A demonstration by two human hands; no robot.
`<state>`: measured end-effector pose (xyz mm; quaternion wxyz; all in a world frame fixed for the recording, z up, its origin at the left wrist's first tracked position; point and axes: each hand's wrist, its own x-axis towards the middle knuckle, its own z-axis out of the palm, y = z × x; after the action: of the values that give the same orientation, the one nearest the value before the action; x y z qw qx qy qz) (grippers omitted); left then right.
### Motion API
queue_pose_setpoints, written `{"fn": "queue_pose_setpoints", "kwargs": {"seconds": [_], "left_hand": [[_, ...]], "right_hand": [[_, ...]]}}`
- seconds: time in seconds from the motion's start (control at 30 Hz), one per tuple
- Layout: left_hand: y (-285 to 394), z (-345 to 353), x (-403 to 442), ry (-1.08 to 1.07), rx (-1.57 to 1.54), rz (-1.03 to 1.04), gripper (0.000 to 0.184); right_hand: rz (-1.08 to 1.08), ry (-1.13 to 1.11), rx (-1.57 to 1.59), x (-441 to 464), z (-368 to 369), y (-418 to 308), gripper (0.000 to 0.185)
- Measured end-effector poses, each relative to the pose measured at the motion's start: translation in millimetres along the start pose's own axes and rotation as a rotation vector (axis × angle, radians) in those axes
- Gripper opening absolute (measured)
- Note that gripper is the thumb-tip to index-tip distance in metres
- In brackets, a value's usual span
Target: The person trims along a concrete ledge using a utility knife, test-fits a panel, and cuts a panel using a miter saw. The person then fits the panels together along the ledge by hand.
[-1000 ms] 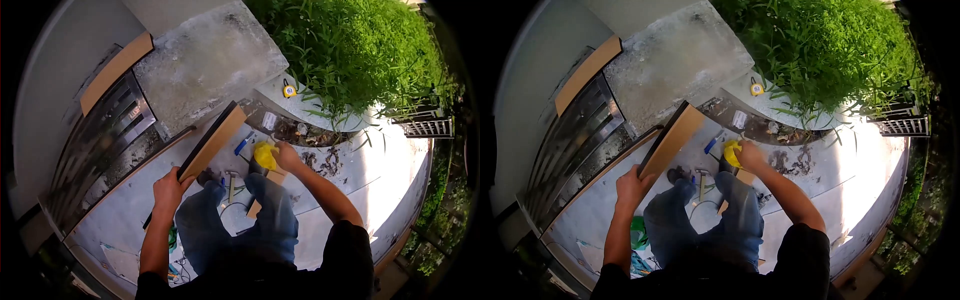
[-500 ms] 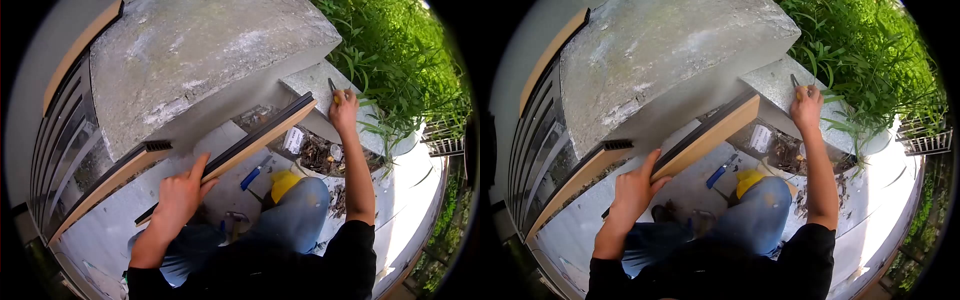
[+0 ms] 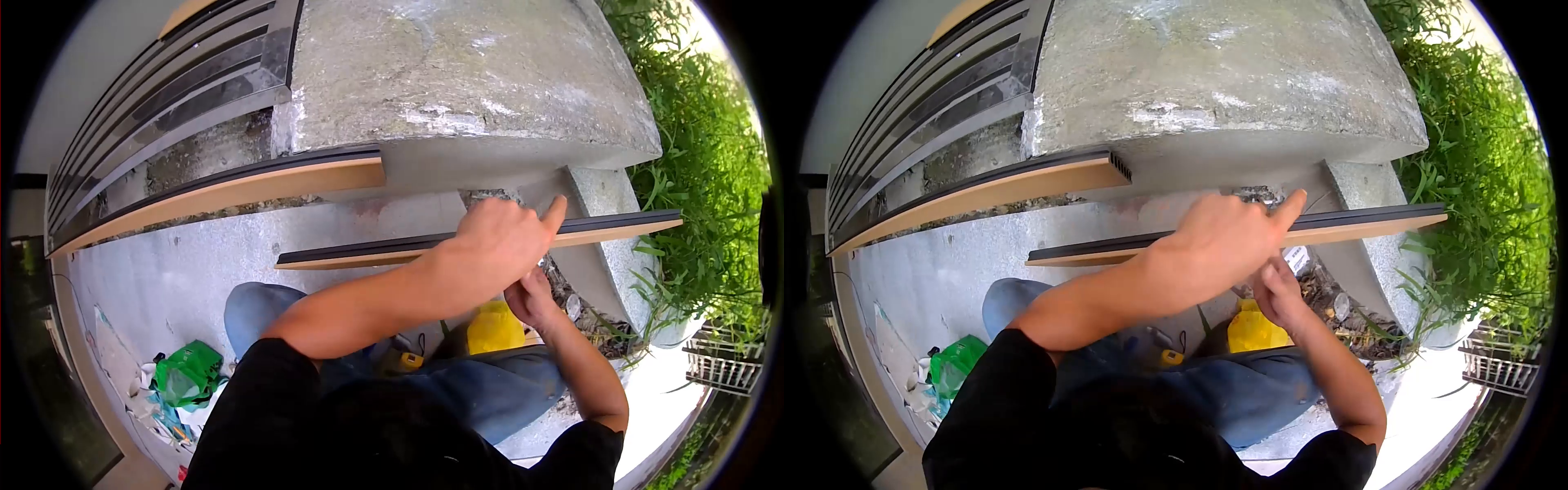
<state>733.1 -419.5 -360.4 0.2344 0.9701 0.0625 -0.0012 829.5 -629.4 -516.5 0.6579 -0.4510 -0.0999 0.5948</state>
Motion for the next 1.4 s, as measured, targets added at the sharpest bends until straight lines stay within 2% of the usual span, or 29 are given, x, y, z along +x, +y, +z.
{"fn": "queue_pose_setpoints", "kwargs": {"seconds": [0.07, 0.1, 0.13, 0.17, 0.2, 0.23, 0.27, 0.33, 0.4, 0.47, 0.53, 0.57, 0.63, 0.7, 0.73, 0.77, 0.8, 0.87, 0.97, 1.03, 1.2, 1.4], "left_hand": [[23, 5, 14, 0.171, 0.067, 0.011, 0.077], [38, 13, 26, 0.216, 0.181, -0.012, 0.075], [54, 21, 39, 0.259, 0.294, -0.04, 0.074], [67, 18, 48, 0.32, 0.271, -0.037, 0.063], [75, 12, 51, 0.379, 0.246, -0.035, 0.052], [80, -3, 45, 0.521, 0.291, 0.062, 0.046], [87, -18, 36, 0.658, 0.339, 0.162, 0.04], [96, -28, 8, 0.882, 0.181, 0.386, 0.02], [86, -16, -36, 0.7, -0.245, 0.587, 0.012], [48, 18, -71, 0.39, -0.512, 0.508, 0.015], [0, 47, -95, -0.004, -0.64, 0.16, 0.028], [-28, 57, -102, -0.196, -0.669, -0.016, 0.035], [-73, 78, -108, -0.303, -0.76, -0.385, 0.056], [-99, 113, -102, -0.054, -1.138, -0.706, 0.062], [-100, 119, -97, -0.049, -1.147, -0.71, 0.062], [-104, 121, -91, 0.257, -1.485, -0.681, 0.053], [-109, 123, -86, 0.577, -1.805, -0.626, 0.045], [-117, 116, -81, 0.607, -1.839, -0.579, 0.049], [-109, 104, -80, 0.657, -1.885, -0.496, 0.045], [-115, 106, -79, 0.502, -1.877, -0.547, 0.04], [-118, 110, -73, 0.44, -1.998, -0.495, 0.043], [-131, 117, -64, 0.362, -2.017, -0.528, 0.05]], "right_hand": [[0.031, 0.099, 0.42, 5, 32, -31, 0.064], [-0.09, 0.069, 0.428, 7, 69, -53, 0.044], [-0.088, 0.059, 0.414, 21, 60, -55, 0.044], [-0.353, 0.031, 0.345, 35, 41, -50, 0.036], [-0.441, 0.152, 0.457, 44, 51, -58, 0.031], [-0.542, 0.273, 0.556, 53, 61, -66, 0.026], [-0.648, 0.389, 0.634, 62, 71, -75, 0.023], [-0.73, 0.136, 0.557, 86, -6, -73, 0.051], [-0.804, 0.379, 0.742, 85, 51, -92, 0.073], [-0.74, 0.451, 0.747, 84, 46, -94, 0.078], [-0.711, 0.37, 0.687, 78, -4, -83, 0.071], [-0.714, 0.248, 0.727, 76, -18, -84, 0.065], [-0.699, 0.31, 0.738, 81, -25, -84, 0.065], [-0.679, 0.399, 0.711, 90, -30, -83, 0.07], [-0.654, 0.426, 0.713, 97, -32, -83, 0.072], [-0.67, 0.311, 0.759, 104, -37, -81, 0.083], [-0.67, 0.306, 0.761, 109, -41, -81, 0.083], [-0.691, 0.332, 0.707, 121, -5, -88, 0.09], [-0.675, 0.29, 0.715, 134, -23, -85, 0.093], [-0.663, 0.303, 0.703, 140, -30, -90, 0.094], [-0.638, 0.327, 0.668, 149, -32, -103, 0.096], [-0.612, 0.368, 0.646, 148, -24, -105, 0.085]]}}
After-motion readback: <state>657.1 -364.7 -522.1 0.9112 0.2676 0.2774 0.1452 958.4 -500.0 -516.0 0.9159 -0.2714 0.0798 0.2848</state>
